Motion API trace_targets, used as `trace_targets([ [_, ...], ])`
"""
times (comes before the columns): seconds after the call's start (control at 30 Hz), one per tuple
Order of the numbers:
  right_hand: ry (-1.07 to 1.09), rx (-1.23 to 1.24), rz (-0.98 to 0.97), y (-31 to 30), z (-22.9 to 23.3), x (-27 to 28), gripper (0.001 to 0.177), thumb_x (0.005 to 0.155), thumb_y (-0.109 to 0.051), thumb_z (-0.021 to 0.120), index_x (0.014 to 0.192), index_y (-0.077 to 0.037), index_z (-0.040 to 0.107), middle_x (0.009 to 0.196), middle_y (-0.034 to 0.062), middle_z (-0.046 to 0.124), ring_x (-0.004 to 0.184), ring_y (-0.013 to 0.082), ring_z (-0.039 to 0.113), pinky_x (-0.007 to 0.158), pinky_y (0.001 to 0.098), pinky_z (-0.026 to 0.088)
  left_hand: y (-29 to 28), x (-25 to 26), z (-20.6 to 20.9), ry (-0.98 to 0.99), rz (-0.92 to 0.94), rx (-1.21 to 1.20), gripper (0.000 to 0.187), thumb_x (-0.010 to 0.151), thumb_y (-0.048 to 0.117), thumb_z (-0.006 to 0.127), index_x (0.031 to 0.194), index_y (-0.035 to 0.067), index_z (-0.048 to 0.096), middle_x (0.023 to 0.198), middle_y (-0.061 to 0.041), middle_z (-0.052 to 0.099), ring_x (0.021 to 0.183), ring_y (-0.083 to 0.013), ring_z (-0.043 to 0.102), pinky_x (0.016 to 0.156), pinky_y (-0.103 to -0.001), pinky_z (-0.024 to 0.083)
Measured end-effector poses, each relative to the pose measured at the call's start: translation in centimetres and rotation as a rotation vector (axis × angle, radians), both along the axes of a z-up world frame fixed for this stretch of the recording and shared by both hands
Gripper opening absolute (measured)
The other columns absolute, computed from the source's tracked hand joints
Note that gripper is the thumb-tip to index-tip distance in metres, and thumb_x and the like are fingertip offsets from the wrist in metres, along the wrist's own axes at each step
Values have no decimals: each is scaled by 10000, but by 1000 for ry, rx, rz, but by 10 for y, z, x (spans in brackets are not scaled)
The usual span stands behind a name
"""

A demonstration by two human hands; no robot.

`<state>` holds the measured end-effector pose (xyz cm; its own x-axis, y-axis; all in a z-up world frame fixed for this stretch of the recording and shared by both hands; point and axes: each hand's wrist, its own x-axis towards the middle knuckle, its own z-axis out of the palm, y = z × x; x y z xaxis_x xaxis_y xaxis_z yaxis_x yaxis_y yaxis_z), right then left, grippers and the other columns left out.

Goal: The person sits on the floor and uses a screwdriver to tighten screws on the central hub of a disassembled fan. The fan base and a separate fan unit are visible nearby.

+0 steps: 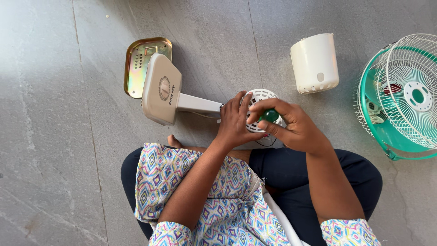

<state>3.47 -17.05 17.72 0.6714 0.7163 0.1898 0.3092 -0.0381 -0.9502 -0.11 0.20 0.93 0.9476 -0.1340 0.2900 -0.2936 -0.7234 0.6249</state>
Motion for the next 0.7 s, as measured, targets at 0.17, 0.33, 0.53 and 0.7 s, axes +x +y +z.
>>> trace_targets([
  [0.17,-105,-53,10,2,7,-1,285,863,-183,801,1113,-92,700,1031,46,784,942,149,769,829,299,614,-2,0,-1,-8,7,-31,1218,675,706,834,1582,81,313,1569,-216,359,1409,-406,397,1120,-609,317],
  [0.33,-54,-63,41,2,5,0,252,808,-235,859,996,-123,735,921,-2,786,832,105,778,765,280,609,-2,0,-1,-26,19,-36,1206,666,683,831,1581,86,320,1564,-204,370,1410,-399,406,1123,-598,325],
  [0.53,-152,-38,30,0,0,-1,277,782,-246,876,984,-121,735,908,-6,773,833,118,745,772,293,578,-2,0,-1,-16,18,-24,1220,645,671,849,1572,81,320,1554,-210,369,1402,-407,404,1111,-607,324],
  [0.7,-129,-39,14,0,1,1,266,841,-238,842,1034,-107,714,957,7,774,851,120,749,758,293,588,-1,0,3,-9,4,-45,1251,629,714,851,1563,73,320,1550,-223,362,1393,-416,400,1107,-612,322],
])
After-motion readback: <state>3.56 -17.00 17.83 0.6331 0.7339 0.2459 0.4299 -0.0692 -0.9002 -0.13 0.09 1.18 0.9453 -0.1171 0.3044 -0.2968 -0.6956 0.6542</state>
